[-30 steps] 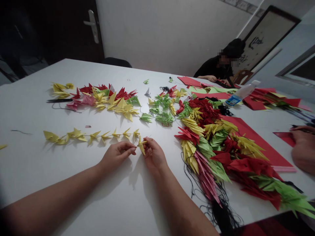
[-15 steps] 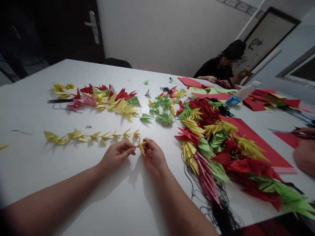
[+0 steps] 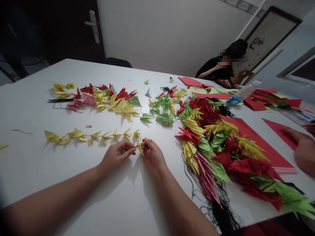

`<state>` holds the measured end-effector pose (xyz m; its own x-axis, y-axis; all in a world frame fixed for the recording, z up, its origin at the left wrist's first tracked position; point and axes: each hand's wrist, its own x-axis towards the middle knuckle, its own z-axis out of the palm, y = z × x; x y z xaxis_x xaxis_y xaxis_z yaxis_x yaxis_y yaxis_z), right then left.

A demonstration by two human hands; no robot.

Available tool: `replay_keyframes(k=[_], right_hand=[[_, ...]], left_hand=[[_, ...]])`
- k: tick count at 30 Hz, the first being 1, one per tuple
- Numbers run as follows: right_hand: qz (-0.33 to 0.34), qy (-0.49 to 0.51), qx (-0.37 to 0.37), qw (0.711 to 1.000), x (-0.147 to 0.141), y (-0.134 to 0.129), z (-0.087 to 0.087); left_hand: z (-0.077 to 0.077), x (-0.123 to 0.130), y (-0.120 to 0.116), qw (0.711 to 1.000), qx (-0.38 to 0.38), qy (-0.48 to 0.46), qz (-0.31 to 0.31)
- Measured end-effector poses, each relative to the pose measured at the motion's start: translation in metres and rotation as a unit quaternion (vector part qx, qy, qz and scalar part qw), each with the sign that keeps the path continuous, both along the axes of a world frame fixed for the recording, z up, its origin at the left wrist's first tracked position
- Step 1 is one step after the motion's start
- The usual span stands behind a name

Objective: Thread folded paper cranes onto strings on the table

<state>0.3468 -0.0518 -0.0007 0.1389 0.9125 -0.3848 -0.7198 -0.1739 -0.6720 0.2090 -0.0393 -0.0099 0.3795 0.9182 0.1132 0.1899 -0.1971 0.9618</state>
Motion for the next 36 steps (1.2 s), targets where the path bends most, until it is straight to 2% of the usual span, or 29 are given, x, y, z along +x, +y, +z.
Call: replay_keyframes(k=[12, 20, 27, 36], right_hand=[[-0.003, -0.008, -0.003, 1.000, -0.0002, -0.0004, 0.0024], [-0.007, -0.021, 0.009, 1.000, 0.0009, -0.0019, 0.0044], [-0.015, 0.020, -0.016, 1.000, -0.0031, -0.0026, 0.0075], [-0.013, 0.027, -0.002, 1.000, -0.0039, -0.0021, 0.0036]], left_hand=[[0.0005, -0.0007, -0.0010, 0.999, 0.031, 0.025, 0.030], [0.0012, 0.0012, -0.0004, 0.999, 0.009, -0.025, 0.035], [-0.0024, 0.0002, 0.0010, 0.998, -0.007, -0.048, 0.032], [-0.0012, -0.0006, 0.0019, 0.995, -0.022, -0.090, 0.024]])
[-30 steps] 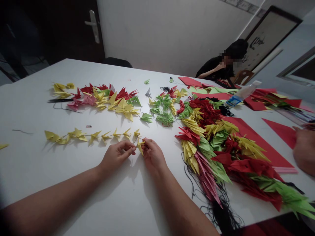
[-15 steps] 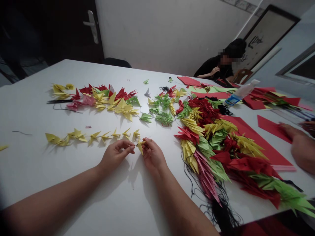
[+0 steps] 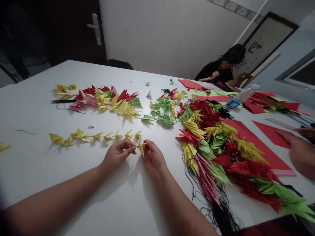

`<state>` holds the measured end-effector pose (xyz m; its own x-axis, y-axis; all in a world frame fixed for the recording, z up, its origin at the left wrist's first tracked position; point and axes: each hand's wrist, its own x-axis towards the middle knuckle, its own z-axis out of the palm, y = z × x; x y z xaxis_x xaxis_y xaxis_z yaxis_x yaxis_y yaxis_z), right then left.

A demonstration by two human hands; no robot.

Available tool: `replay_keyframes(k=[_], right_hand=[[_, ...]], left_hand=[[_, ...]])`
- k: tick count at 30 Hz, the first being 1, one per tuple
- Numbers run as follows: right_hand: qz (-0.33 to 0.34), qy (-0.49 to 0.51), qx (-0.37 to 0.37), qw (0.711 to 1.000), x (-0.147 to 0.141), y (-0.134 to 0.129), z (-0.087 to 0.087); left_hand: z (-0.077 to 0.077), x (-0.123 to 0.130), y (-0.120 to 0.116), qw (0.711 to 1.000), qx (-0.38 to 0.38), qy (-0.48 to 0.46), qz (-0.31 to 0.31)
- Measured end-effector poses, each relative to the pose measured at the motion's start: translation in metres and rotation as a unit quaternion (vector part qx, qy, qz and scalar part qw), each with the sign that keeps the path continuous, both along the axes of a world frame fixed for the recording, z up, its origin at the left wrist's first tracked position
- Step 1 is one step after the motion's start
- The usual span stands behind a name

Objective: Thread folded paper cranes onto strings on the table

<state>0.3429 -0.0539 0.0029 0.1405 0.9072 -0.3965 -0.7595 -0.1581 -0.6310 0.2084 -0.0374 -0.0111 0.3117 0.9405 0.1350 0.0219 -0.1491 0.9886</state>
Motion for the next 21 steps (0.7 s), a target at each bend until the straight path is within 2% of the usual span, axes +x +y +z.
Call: replay_keyframes(k=[21], right_hand=[[-0.009, 0.014, -0.011, 1.000, -0.0025, 0.0008, -0.0002]], left_hand=[[0.0011, 0.0002, -0.0004, 1.000, 0.006, 0.014, -0.002]])
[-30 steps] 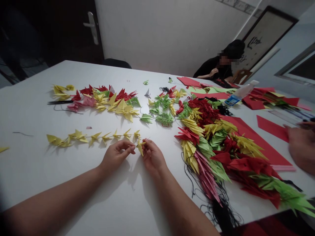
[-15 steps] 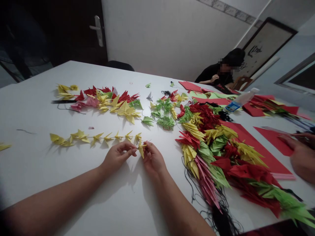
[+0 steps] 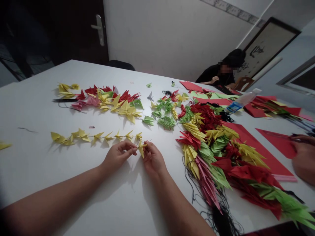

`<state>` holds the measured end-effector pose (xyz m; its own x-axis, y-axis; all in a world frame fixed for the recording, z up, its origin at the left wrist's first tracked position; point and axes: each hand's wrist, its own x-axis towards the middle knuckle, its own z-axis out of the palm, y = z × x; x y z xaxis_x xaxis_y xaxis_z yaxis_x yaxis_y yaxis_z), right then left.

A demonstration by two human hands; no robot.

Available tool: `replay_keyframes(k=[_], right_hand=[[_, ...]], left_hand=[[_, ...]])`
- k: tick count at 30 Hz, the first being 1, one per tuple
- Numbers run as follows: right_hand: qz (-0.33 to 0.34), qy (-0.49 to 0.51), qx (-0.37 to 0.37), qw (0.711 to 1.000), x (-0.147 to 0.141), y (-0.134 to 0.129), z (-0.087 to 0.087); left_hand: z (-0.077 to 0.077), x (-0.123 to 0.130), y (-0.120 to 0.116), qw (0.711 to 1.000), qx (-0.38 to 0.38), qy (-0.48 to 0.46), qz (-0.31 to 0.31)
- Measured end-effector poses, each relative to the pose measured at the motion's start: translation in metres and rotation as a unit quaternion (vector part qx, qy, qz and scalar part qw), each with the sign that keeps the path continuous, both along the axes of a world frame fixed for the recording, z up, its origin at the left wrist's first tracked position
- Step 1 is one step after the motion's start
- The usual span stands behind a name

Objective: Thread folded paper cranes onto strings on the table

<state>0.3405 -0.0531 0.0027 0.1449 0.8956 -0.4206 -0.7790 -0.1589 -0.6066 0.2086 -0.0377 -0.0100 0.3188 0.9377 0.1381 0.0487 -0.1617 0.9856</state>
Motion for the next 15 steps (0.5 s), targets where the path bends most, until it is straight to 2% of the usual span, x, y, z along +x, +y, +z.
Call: replay_keyframes(k=[9, 15], right_hand=[[-0.010, 0.011, -0.024, 1.000, 0.0015, -0.0002, 0.0029], [-0.011, 0.011, -0.015, 1.000, 0.0019, -0.0007, 0.0039]], left_hand=[[-0.0006, -0.0005, 0.0019, 0.999, 0.000, -0.037, -0.020], [-0.0020, -0.0011, 0.0022, 0.999, 0.002, -0.044, -0.023]])
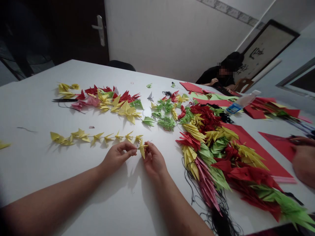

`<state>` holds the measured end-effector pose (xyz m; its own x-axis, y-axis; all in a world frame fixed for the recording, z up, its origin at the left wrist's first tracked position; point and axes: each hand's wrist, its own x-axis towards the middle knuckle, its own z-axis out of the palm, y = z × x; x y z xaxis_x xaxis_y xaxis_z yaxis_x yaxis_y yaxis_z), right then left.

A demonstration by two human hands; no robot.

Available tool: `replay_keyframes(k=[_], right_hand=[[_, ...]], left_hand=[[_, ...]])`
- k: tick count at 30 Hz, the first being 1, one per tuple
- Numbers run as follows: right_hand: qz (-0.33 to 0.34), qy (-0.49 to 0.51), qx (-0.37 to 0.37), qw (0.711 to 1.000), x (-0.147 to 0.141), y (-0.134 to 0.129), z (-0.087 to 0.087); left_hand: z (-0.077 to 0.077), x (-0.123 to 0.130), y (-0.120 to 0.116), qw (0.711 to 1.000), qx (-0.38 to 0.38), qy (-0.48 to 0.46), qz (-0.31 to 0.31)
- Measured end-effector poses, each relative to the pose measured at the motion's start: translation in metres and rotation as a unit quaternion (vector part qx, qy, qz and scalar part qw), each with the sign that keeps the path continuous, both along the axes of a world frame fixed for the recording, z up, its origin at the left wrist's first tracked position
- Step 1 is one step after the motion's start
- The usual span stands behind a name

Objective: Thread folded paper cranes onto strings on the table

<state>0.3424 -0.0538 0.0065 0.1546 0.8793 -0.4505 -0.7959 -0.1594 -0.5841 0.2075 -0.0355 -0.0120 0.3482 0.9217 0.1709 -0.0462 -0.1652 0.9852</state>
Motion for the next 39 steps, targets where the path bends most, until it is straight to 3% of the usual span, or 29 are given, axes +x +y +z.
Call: replay_keyframes(k=[39], right_hand=[[0.015, -0.004, -0.020, 1.000, -0.0039, -0.0012, 0.0029]], left_hand=[[-0.0013, 0.0008, 0.0022, 0.997, -0.050, -0.053, -0.026]])
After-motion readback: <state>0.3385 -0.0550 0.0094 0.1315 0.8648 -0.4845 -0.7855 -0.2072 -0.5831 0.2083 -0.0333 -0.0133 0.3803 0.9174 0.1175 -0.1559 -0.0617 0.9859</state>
